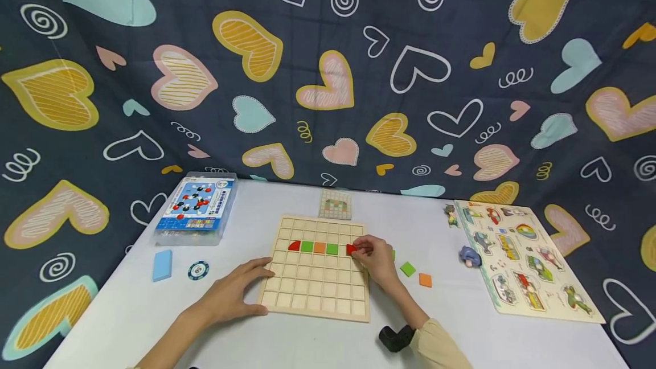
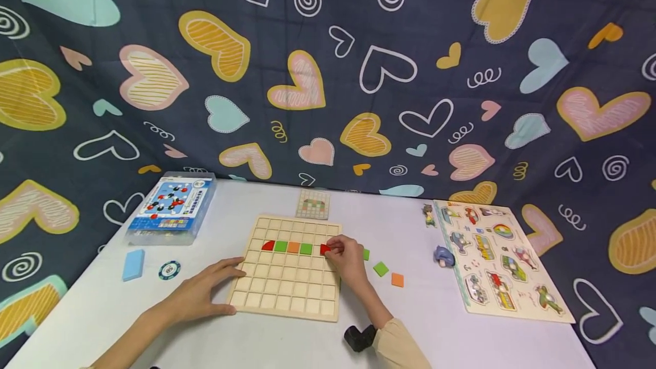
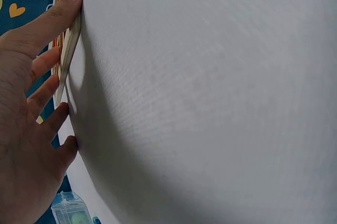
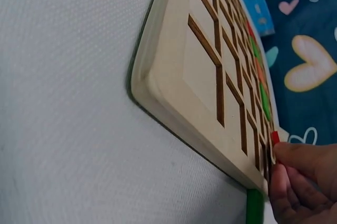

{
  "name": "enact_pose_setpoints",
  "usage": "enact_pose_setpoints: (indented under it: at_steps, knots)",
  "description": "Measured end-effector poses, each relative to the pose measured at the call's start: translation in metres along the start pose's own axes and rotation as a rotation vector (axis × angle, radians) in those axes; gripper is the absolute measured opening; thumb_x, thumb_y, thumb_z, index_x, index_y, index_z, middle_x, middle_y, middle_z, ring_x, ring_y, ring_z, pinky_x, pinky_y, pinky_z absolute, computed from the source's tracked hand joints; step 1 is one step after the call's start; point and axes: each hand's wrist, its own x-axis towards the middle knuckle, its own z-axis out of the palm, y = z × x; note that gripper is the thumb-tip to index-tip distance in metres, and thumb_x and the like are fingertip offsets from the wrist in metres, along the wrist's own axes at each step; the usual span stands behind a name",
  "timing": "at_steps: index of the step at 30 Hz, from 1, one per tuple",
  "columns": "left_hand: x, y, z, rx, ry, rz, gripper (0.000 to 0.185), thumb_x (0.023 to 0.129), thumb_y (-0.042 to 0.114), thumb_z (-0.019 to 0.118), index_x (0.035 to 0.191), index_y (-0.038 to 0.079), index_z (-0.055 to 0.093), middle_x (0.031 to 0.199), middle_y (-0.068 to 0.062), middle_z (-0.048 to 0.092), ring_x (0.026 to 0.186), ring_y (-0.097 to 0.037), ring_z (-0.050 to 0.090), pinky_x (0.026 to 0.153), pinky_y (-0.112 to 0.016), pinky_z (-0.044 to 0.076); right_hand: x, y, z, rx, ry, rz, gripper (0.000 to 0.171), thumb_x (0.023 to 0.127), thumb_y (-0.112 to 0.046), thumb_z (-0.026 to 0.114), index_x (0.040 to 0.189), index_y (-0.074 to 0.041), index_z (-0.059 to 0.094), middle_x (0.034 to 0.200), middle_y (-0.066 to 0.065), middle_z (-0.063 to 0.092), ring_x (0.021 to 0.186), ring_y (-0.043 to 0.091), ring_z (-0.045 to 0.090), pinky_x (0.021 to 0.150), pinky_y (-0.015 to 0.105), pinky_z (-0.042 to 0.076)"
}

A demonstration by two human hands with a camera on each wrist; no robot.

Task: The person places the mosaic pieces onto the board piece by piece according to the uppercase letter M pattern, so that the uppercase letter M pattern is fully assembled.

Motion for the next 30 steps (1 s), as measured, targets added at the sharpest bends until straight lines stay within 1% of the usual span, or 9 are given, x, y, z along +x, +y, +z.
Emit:
enact_pose_setpoints:
  at_steps: [1,4,8,12,16,23,25,27,30]
  knots:
    - [-0.001,-0.001,0.0,0.003,0.005,0.0,0.068,0.069,0.053,0.078,0.126,0.021,0.058,0.148,-0.004,0.039,0.134,-0.036,0.037,0.089,-0.065,0.044,0.001,-0.002,0.002,-0.006,-0.007,0.013,0.016,0.075,0.008,0.075,0.088,0.002,0.069,0.079,0.01,0.069,0.07,0.016,0.064,0.059,0.02,0.052]
    - [-0.002,-0.001,-0.002,0.013,0.019,0.004,0.067,0.069,0.053,0.078,0.125,0.022,0.058,0.148,-0.003,0.04,0.134,-0.036,0.038,0.086,-0.064,0.046,0.004,-0.006,0.005,-0.026,-0.013,0.0,0.016,0.075,0.008,0.076,0.088,0.002,0.069,0.078,0.01,0.069,0.07,0.016,0.063,0.058,0.019,0.052]
    - [0.001,0.0,-0.002,0.014,0.021,0.008,0.067,0.069,0.053,0.078,0.125,0.022,0.058,0.148,-0.003,0.04,0.134,-0.036,0.038,0.086,-0.064,0.046,0.006,-0.007,0.006,-0.031,-0.018,0.006,0.017,0.075,0.009,0.075,0.088,0.002,0.069,0.078,0.01,0.069,0.07,0.015,0.063,0.059,0.02,0.052]
    - [0.001,0.001,-0.001,0.004,0.009,0.004,0.067,0.069,0.054,0.078,0.125,0.023,0.058,0.148,-0.003,0.04,0.134,-0.036,0.038,0.086,-0.066,0.045,0.005,-0.007,0.006,0.006,-0.038,0.026,0.017,0.075,0.009,0.075,0.089,0.003,0.069,0.081,0.012,0.069,0.072,0.018,0.065,0.061,0.02,0.053]
    - [-0.001,0.002,0.0,-0.002,0.002,-0.006,0.067,0.069,0.055,0.077,0.125,0.023,0.058,0.148,-0.003,0.04,0.134,-0.037,0.038,0.086,-0.067,0.044,0.002,-0.007,0.008,0.025,-0.052,0.025,0.018,0.074,0.009,0.075,0.09,0.004,0.068,0.084,0.013,0.069,0.075,0.021,0.066,0.062,0.02,0.054]
    - [-0.004,0.003,-0.002,-0.008,0.017,-0.016,0.067,0.068,0.054,0.078,0.124,0.023,0.059,0.147,-0.003,0.041,0.133,-0.038,0.038,0.084,-0.068,0.044,0.003,-0.008,0.01,0.073,-0.068,0.032,0.019,0.075,0.011,0.074,0.091,0.004,0.067,0.087,0.014,0.069,0.078,0.022,0.067,0.065,0.021,0.056]
    - [-0.003,0.004,-0.002,-0.008,0.021,-0.016,0.067,0.068,0.055,0.078,0.124,0.023,0.059,0.148,-0.003,0.041,0.133,-0.038,0.038,0.084,-0.069,0.043,0.003,-0.007,0.009,0.082,-0.073,0.02,0.019,0.075,0.011,0.074,0.092,0.005,0.067,0.087,0.014,0.069,0.079,0.023,0.068,0.066,0.022,0.056]
    - [-0.002,0.004,-0.002,-0.011,0.02,-0.015,0.067,0.068,0.055,0.078,0.124,0.023,0.059,0.147,-0.003,0.041,0.133,-0.038,0.038,0.084,-0.069,0.043,0.002,-0.007,0.006,0.102,-0.077,0.03,0.019,0.076,0.01,0.073,0.094,0.005,0.067,0.088,0.015,0.069,0.08,0.023,0.068,0.068,0.023,0.057]
    - [0.0,0.004,-0.001,-0.015,0.013,-0.013,0.067,0.068,0.057,0.077,0.124,0.024,0.059,0.147,-0.003,0.041,0.133,-0.038,0.038,0.085,-0.068,0.043,0.0,-0.004,-0.002,0.136,-0.071,0.07,0.018,0.078,0.007,0.073,0.096,0.004,0.067,0.09,0.013,0.069,0.082,0.023,0.067,0.07,0.023,0.056]
